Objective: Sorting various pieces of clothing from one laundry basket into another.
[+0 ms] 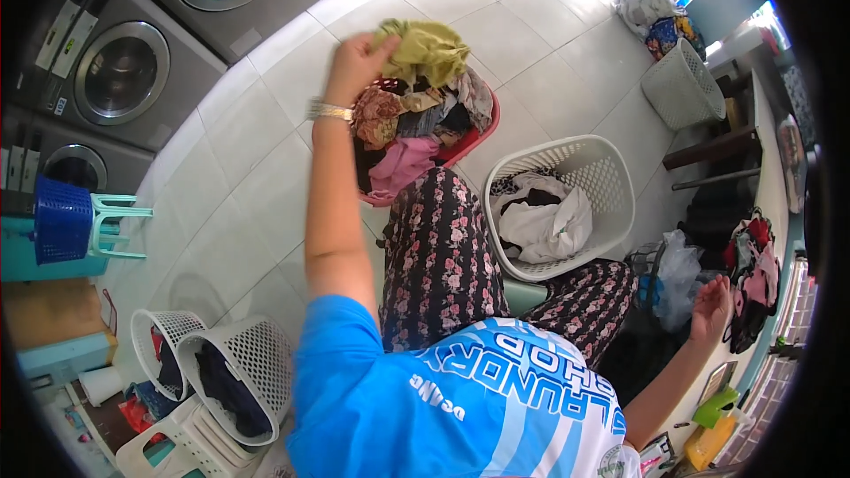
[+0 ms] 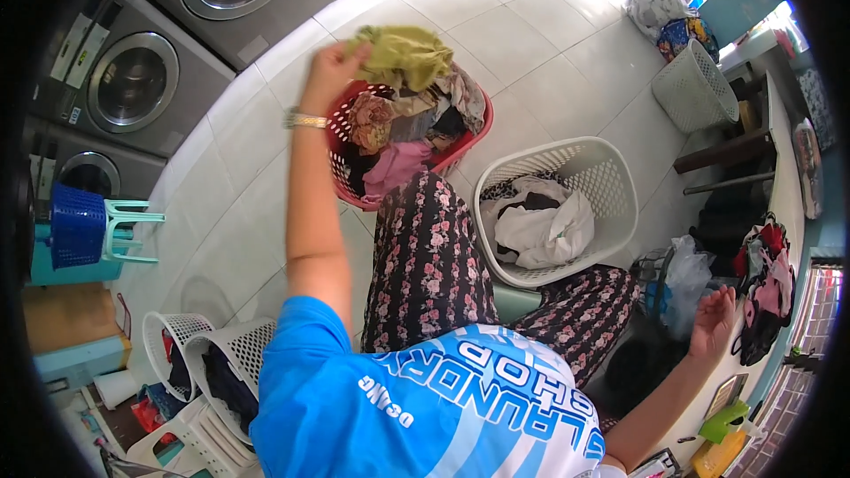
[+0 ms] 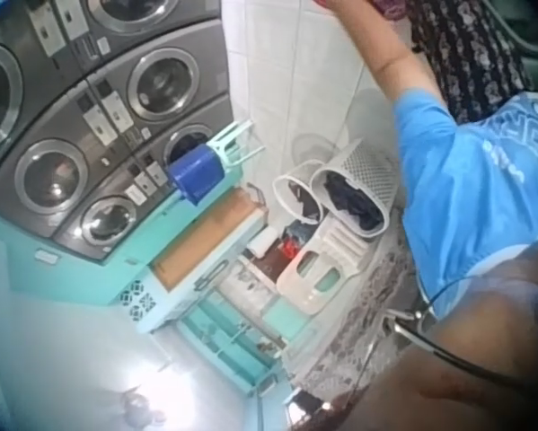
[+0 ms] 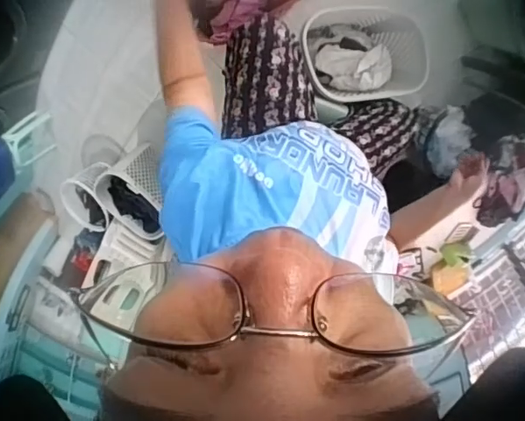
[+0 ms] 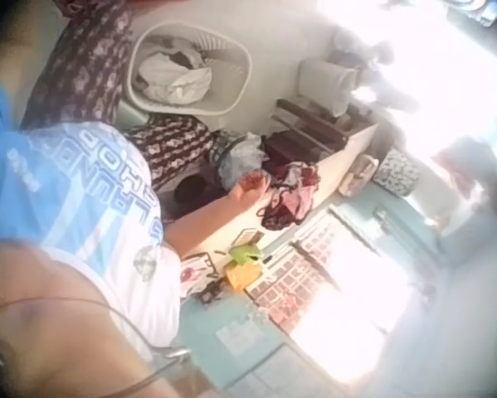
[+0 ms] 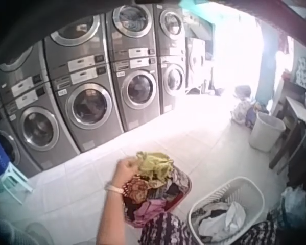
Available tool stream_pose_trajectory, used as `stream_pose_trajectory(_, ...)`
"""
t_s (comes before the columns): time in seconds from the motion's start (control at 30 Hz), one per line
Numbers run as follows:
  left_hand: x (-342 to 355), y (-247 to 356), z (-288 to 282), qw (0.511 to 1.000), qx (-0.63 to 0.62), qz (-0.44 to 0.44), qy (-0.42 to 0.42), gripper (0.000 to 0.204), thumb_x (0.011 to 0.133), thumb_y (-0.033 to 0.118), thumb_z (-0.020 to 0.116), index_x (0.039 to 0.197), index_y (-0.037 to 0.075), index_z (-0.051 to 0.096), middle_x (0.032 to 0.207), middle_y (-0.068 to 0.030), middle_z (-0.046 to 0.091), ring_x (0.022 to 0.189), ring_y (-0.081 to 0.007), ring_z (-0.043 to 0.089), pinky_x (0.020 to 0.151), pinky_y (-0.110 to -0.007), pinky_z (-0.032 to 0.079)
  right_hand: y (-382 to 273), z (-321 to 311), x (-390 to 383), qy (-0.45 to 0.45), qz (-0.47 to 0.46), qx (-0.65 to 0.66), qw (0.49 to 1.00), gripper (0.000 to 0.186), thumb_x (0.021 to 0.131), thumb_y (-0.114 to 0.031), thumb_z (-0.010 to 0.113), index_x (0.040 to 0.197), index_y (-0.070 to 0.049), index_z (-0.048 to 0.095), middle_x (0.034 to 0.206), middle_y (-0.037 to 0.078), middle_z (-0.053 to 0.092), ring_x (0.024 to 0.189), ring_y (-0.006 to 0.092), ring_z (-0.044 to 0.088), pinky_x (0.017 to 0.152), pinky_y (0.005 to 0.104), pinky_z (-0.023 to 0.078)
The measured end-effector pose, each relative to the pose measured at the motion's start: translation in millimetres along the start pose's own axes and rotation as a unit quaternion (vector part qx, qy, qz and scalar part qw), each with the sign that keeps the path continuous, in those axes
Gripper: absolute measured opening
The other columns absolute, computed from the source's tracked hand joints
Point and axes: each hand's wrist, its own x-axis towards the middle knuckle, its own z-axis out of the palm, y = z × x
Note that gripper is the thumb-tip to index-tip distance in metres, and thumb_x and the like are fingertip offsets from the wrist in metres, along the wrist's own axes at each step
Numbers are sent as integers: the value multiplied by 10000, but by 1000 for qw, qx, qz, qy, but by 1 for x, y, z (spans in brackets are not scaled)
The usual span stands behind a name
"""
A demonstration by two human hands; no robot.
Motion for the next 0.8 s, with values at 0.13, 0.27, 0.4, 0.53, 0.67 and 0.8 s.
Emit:
stream_pose_trajectory(0.13, -25, 127, -90, 936, 281, 204, 53, 292, 882, 324, 675, 890, 32, 691, 678, -69, 580, 576, -175, 573, 541, -346, 438, 43, 57, -1, 7, 14, -36, 999, 238, 922, -87, 594, 1157, -54, 586, 1011, 69, 667, 839, 152, 636, 777, 301, 520)
stream_pose_trajectory(0.27, -77, 189, -66, 945, 225, 222, 80, 202, 885, 251, 671, 928, 55, 693, 922, -108, 588, 798, -200, 613, 634, -351, 491, 114, 136, -29, -35, 89, -20, 995, 212, 898, -77, 617, 1109, -60, 593, 952, 61, 659, 782, 140, 625, 718, 266, 517)
stream_pose_trajectory(0.4, -150, 210, 29, 954, 16, 265, -140, 283, 904, 255, 657, 1035, 5, 651, 1101, -156, 547, 927, -249, 592, 772, -331, 500, 179, 215, -72, -233, 285, 38, 929, 347, 951, -260, 600, 1229, -61, 541, 1129, 105, 636, 975, 200, 638, 857, 346, 517)
stream_pose_trajectory(0.53, -200, 231, 91, 929, -179, 181, -269, 312, 943, 216, 615, 1134, -31, 618, 1080, -154, 624, 970, -240, 620, 850, -336, 478, 195, 258, -95, -246, 384, 46, 889, 312, 979, -277, 550, 1214, -71, 554, 1138, 75, 635, 991, 192, 639, 848, 346, 535)
stream_pose_trajectory(0.67, -220, 230, 98, 925, -263, 12, -275, 330, 992, 272, 544, 1139, -14, 623, 969, -71, 658, 883, -96, 591, 808, -266, 475, 172, 251, -75, -205, 250, 21, 946, 230, 1000, -238, 514, 1122, -62, 595, 1006, 29, 657, 930, 135, 636, 758, 312, 551)
stream_pose_trajectory(0.8, -206, 210, 94, 879, -363, -118, -286, 422, 1014, 345, 489, 1193, -25, 587, 1018, -18, 638, 912, -54, 548, 818, -245, 465, 135, 216, -45, -158, 10, -52, 986, 193, 1013, -197, 497, 1026, -53, 625, 889, -19, 630, 813, 44, 560, 738, 230, 468)
